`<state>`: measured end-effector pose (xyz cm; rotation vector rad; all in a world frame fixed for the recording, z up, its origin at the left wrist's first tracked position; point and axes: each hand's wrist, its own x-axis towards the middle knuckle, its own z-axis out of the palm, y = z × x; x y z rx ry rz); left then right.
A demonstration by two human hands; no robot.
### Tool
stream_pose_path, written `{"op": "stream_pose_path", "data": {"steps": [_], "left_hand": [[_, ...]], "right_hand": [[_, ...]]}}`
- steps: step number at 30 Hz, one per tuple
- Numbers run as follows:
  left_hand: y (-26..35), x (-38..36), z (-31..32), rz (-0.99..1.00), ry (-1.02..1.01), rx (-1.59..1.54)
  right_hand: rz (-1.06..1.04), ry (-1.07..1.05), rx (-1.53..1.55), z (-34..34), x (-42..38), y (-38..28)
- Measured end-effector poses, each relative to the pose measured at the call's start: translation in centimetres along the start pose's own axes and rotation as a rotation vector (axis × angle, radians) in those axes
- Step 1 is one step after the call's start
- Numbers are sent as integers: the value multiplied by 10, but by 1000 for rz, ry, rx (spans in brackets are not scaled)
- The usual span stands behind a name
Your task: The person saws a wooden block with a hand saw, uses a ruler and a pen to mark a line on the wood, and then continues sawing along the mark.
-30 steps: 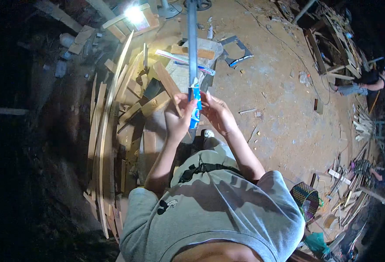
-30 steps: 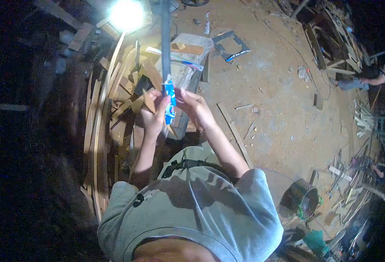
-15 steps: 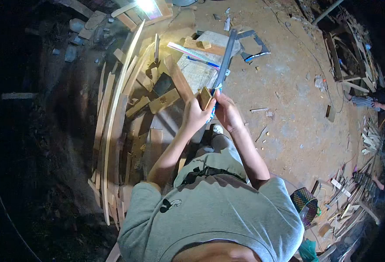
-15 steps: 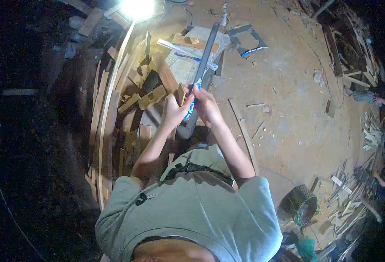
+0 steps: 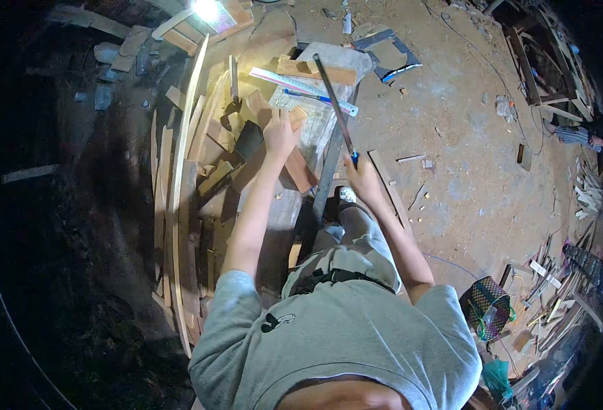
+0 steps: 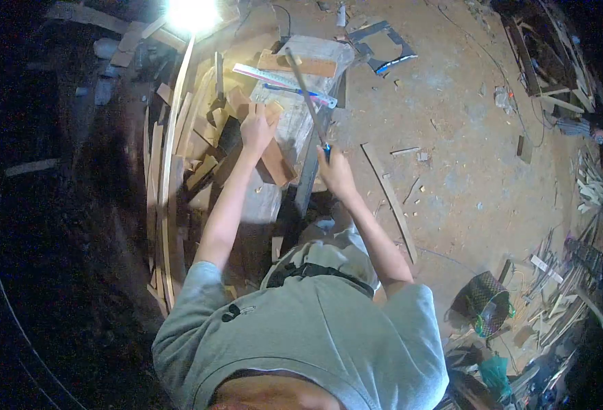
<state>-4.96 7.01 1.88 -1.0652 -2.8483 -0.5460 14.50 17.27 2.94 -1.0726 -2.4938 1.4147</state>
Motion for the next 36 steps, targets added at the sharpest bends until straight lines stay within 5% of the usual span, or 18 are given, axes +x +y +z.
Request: {"op": "stream_pose_path", "data": {"steps": [9, 36], "left_hand": [[-17, -2, 4, 299, 53, -32], [-26, 0, 1, 345, -22, -64]], "right_hand": [[-107, -83, -375, 22, 14, 3], [-147, -103, -525, 22, 13, -7]]}}
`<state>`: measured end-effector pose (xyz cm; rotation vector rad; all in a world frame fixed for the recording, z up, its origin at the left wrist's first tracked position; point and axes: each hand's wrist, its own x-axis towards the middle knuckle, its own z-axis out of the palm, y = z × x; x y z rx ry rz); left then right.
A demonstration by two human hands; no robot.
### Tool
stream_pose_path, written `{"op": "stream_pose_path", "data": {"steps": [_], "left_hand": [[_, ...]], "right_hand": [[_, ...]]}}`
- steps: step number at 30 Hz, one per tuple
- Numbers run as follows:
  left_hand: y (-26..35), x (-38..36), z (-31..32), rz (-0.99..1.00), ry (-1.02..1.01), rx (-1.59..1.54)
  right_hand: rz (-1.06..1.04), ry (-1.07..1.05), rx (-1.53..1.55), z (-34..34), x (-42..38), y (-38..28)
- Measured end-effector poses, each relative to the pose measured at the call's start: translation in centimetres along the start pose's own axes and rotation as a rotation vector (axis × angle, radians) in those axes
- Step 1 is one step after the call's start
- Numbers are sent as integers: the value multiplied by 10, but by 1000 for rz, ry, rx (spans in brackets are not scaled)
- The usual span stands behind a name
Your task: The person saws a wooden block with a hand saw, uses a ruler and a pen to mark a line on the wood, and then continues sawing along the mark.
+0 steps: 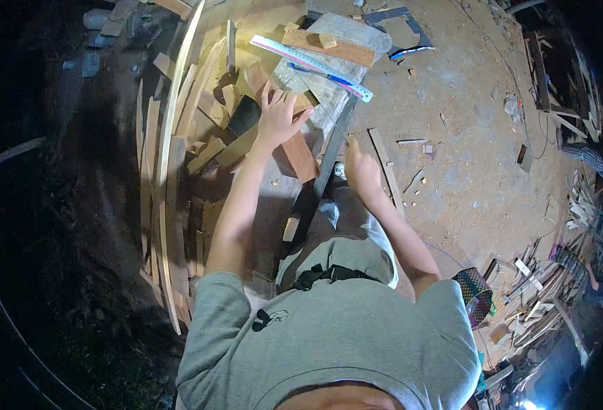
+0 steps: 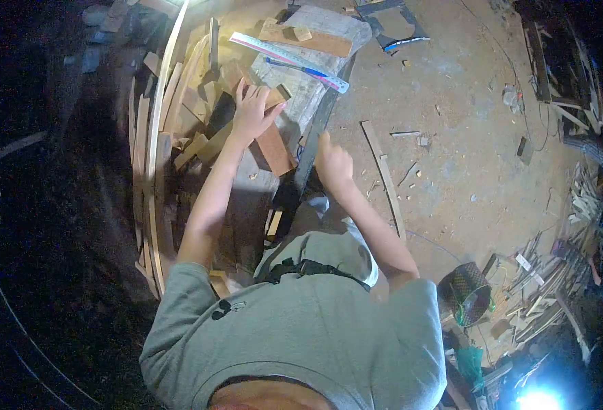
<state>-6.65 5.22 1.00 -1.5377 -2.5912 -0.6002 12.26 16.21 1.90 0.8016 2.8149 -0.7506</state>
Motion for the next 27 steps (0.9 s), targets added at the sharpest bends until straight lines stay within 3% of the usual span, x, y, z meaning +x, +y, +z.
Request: {"op": "stream_pose_path", "data": {"steps": [4, 6, 9, 12, 16, 18, 20, 23, 27], "left_hand": [[-1, -2, 3, -54, 53, -40], [-5, -1, 3, -50, -23, -18], [-6, -3, 4, -57, 9, -6], [-8, -6, 9, -50, 31, 38], [-7, -5, 10, -72, 38, 47], [-8, -7, 8, -87, 66, 45], [-5, -7, 4, -110, 16, 32], [-9, -7, 8, -97, 10, -4], [-7, -8, 5, -76, -19, -22]], "right_hand": [[-115, 107, 39, 4, 32, -13], [-58, 62, -3, 7, 22, -7], [56, 0, 31, -6, -21, 5], [85, -70, 48, -11, -11, -3], [-105, 87, -3, -1, 37, -21], [-132, 83, 2, -6, 22, -17], [-14, -2, -11, -8, -4, 1], [-1, 40, -20, -5, -26, 10], [-97, 59, 121, 6, 25, -10]]}}
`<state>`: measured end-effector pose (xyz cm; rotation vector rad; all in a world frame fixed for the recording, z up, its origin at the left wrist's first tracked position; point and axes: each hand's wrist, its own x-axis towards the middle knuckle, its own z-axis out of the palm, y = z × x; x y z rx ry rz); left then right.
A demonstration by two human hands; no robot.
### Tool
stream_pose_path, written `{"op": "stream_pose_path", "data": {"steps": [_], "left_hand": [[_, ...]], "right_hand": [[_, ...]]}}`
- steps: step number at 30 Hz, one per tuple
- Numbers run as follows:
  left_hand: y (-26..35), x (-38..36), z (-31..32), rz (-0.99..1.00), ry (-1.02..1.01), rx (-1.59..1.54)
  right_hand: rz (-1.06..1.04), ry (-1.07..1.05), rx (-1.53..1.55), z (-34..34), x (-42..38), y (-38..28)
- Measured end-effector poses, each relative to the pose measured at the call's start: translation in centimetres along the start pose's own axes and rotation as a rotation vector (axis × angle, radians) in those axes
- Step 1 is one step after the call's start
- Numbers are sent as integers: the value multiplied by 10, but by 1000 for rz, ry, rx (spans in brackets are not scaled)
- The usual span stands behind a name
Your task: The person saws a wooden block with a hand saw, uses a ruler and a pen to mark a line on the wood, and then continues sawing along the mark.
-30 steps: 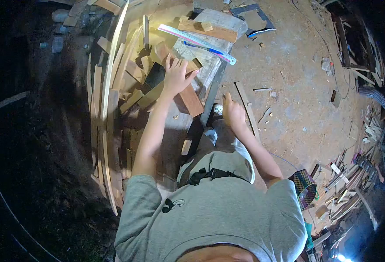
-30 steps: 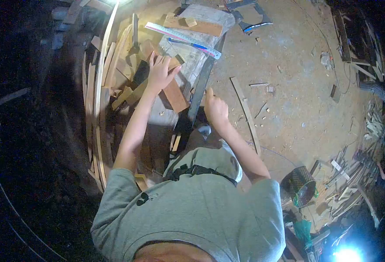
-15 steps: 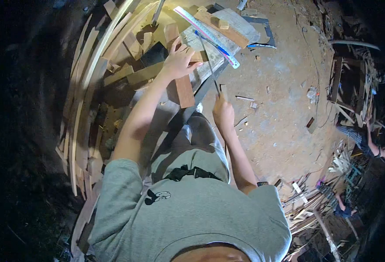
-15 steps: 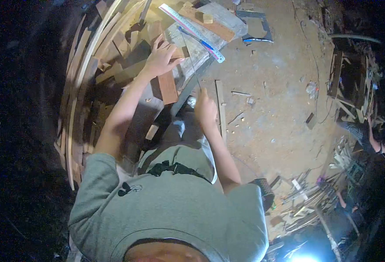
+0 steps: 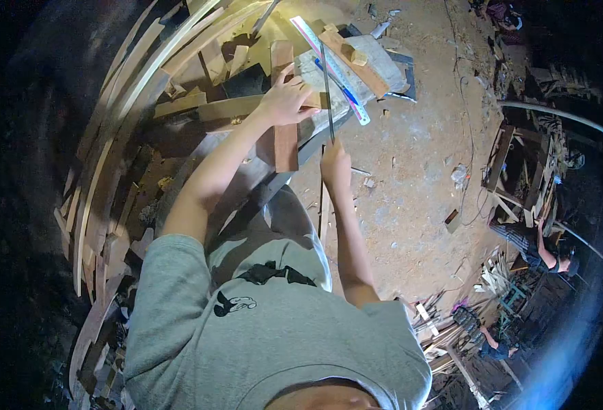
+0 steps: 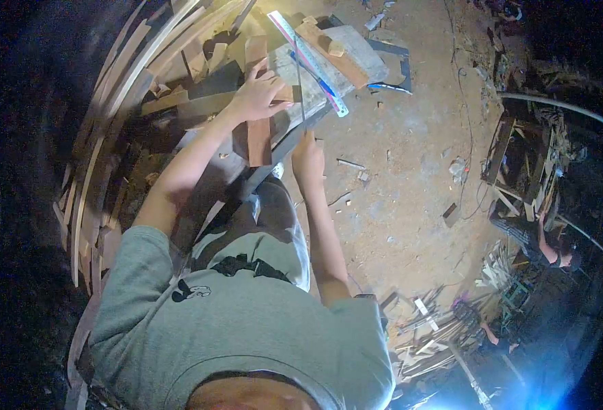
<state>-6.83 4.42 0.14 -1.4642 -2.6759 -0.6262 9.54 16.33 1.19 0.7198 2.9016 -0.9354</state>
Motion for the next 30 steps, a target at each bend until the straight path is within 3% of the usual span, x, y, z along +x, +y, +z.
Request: {"op": "stream_pose_path", "data": {"steps": [4, 6, 8, 13, 15, 22, 27, 30], "left_hand": [[-4, 1, 4, -20, 44, -20], [-2, 0, 2, -35, -2, -69], [0, 1, 0, -32, 16, -87], [0, 5, 2, -102, 30, -45], [1, 4, 5, -111, 48, 15], [5, 4, -3, -93, -54, 35], [6, 7, -7, -99, -111, -28], [2, 6, 1, -66, 13, -32]], "right_hand": [[52, -7, -28, -5, -9, -7], [173, -98, -91, -17, -45, -2], [142, -47, -68, -13, -59, 7], [147, -17, -8, -8, -36, 12], [226, -116, -43, -20, -40, 4], [148, -111, -36, -24, -71, 16], [54, -7, 43, -6, -5, 6], [112, -46, -19, -11, -18, -1]]}}
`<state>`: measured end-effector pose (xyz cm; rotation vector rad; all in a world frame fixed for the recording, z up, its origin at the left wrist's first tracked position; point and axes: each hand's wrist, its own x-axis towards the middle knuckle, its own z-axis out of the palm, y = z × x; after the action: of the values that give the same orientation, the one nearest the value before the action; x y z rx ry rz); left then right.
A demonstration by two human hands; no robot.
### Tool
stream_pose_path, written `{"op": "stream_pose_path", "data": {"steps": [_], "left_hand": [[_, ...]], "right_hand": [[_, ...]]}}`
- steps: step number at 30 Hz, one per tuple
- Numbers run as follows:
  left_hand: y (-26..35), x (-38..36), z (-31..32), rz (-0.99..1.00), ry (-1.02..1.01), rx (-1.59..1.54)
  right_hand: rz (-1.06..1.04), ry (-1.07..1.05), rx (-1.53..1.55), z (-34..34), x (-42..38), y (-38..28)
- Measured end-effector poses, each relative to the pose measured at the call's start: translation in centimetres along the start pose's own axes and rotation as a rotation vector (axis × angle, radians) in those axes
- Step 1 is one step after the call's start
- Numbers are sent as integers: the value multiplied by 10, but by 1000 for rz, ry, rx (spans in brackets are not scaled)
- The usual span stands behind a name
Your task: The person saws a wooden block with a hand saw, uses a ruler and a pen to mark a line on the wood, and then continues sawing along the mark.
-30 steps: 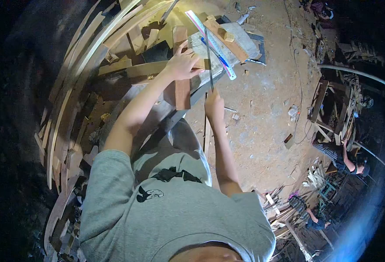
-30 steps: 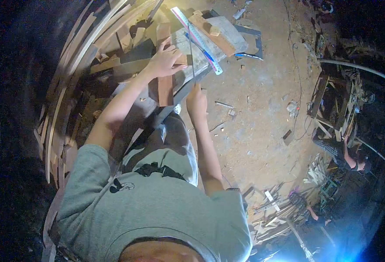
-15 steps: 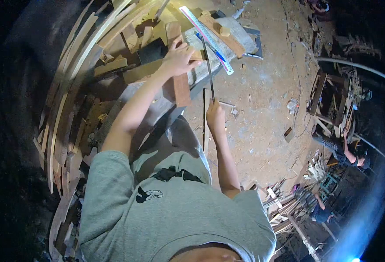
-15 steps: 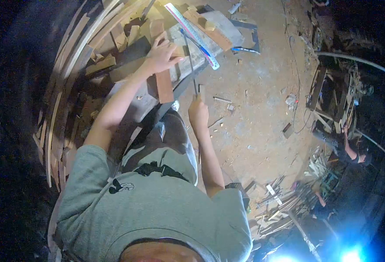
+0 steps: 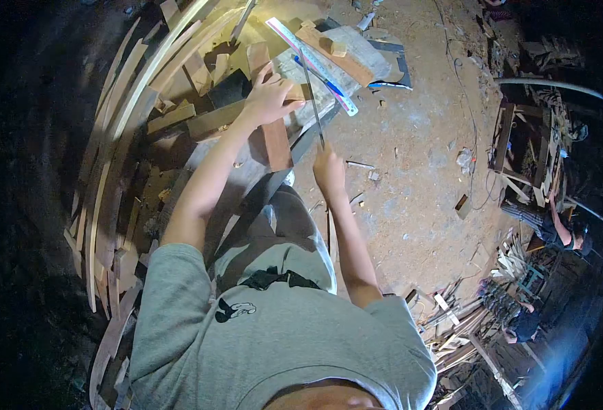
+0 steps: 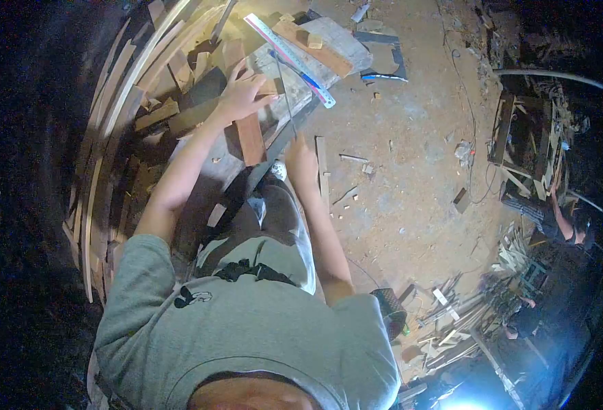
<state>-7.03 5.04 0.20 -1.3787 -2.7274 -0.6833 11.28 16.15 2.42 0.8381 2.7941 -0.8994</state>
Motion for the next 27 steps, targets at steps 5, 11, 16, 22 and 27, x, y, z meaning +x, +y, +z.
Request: {"op": "stream_pose_path", "data": {"steps": [5, 11, 16, 22, 27], "left_hand": [[4, 0, -4, -41, -96, 63], [1, -1, 3, -9, -4, 86], [-2, -2, 4, 12, 26, 50], [-3, 1, 3, -9, 51, 77], [-3, 1, 6, -11, 73, 51]], "right_hand": [[116, -70, -2, -7, -56, 18], [21, -56, -20, -7, 17, -7], [44, -97, -64, -23, -24, -6], [120, -91, -69, -17, -36, 9], [53, 0, -34, 3, 7, 0]]}}
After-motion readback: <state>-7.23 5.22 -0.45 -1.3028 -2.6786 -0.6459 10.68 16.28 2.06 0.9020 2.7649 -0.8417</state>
